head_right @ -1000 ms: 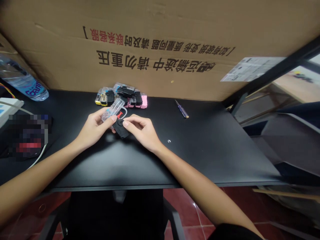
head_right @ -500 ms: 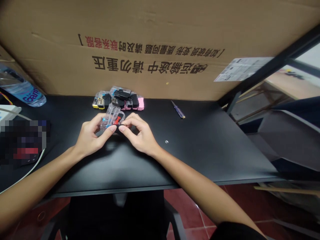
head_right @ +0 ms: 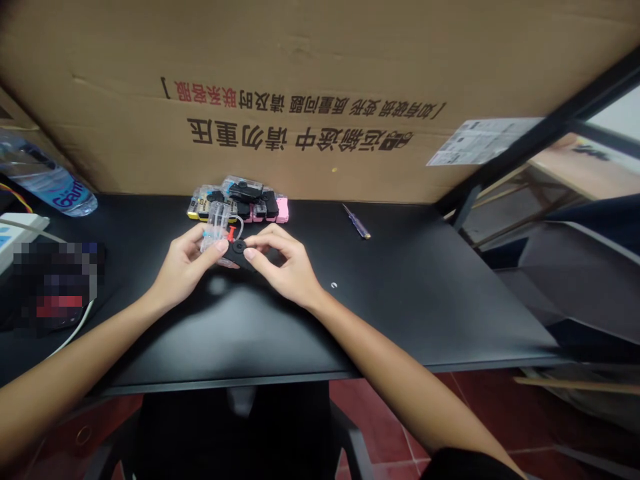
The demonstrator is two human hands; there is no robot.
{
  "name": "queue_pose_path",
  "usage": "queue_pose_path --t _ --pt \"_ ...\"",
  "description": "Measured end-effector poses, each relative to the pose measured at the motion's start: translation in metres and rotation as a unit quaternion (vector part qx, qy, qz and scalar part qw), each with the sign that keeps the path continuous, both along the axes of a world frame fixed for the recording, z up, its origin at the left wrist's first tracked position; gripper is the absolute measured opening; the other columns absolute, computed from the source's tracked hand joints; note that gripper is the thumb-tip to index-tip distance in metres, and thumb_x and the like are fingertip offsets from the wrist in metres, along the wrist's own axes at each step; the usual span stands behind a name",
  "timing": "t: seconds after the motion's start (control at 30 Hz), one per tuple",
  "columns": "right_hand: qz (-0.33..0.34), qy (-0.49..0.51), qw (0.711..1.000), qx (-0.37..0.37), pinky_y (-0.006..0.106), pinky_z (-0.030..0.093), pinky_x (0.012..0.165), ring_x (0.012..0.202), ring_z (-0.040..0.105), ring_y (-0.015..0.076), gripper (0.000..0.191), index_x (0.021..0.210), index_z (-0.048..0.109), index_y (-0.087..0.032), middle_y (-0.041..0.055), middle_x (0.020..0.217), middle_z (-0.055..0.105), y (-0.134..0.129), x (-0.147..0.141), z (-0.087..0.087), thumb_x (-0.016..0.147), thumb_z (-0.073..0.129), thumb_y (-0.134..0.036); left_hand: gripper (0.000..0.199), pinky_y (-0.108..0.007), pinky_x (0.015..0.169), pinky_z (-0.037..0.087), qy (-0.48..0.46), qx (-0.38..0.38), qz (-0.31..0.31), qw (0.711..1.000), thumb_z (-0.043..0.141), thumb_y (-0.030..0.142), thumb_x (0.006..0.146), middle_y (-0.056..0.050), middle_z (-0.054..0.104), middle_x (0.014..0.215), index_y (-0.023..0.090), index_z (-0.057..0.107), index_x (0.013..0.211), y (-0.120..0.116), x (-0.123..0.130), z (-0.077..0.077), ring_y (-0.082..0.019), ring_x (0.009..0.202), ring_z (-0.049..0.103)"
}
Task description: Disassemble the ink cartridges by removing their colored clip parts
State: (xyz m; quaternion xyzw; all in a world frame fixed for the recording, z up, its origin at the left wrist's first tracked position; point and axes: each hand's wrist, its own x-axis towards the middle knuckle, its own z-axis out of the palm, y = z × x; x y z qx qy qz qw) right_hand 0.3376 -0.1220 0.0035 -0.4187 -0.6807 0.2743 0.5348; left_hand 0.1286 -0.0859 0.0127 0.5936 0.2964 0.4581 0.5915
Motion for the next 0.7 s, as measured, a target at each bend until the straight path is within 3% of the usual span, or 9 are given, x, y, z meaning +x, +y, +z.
queue_pose_path --t 0.4,0.7 --pt "0.003 -0.014 1.000 0.003 0.036 0.052 0.077 0.081 0.060 0.0183 0.017 0.086 0.072 -0.022 0.0019 0.087 0.065 -0.0011 -0.0065 0.0011 0.092 0.083 -0.034 0.036 -0.031 0.078 0.070 0.042 0.014 -0.012 0.999 0.083 0.048 0.092 -0.002 0.076 0.090 0.016 0.069 0.104 -0.0044 -0.0005 0.0005 -0.016 0.076 0.076" --pt "0.016 -0.026 0.999 0.016 0.036 0.052 0.077 0.081 0.061 0.0185 0.020 0.090 0.075 -0.022 0.0027 0.088 0.066 0.0000 -0.0019 0.0023 0.098 0.079 -0.041 0.040 -0.032 0.078 0.071 0.033 0.005 -0.011 0.999 0.084 0.051 0.090 -0.002 0.076 0.094 0.016 0.070 0.104 -0.0023 -0.0007 0.0004 -0.016 0.079 0.076"
